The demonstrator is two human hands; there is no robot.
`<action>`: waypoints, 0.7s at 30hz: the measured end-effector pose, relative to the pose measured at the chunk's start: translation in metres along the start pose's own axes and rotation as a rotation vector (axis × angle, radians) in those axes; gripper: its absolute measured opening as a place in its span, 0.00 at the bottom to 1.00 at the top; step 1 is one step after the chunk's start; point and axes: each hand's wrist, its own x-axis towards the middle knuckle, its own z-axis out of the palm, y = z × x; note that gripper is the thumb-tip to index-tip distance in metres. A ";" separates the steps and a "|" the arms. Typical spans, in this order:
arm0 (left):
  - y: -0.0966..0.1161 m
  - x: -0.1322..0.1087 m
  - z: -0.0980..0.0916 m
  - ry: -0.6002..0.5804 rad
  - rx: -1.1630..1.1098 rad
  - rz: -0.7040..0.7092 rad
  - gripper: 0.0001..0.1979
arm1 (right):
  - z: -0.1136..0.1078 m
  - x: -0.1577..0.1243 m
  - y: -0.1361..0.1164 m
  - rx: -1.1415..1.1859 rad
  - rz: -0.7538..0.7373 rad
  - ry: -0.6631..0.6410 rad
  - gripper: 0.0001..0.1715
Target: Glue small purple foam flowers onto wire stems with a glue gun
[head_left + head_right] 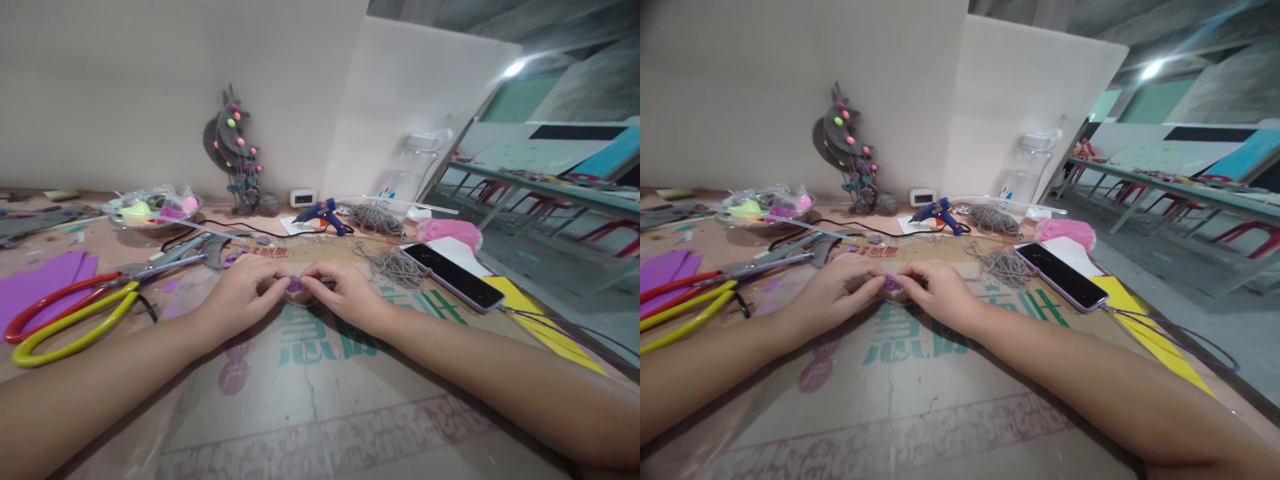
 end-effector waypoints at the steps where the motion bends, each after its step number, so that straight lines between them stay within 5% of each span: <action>1: 0.000 0.000 0.000 -0.012 0.006 -0.007 0.10 | 0.000 0.000 0.001 -0.015 -0.011 -0.005 0.12; 21: 0.003 0.000 -0.002 -0.028 -0.013 -0.035 0.14 | 0.001 0.000 0.000 0.033 0.040 -0.035 0.13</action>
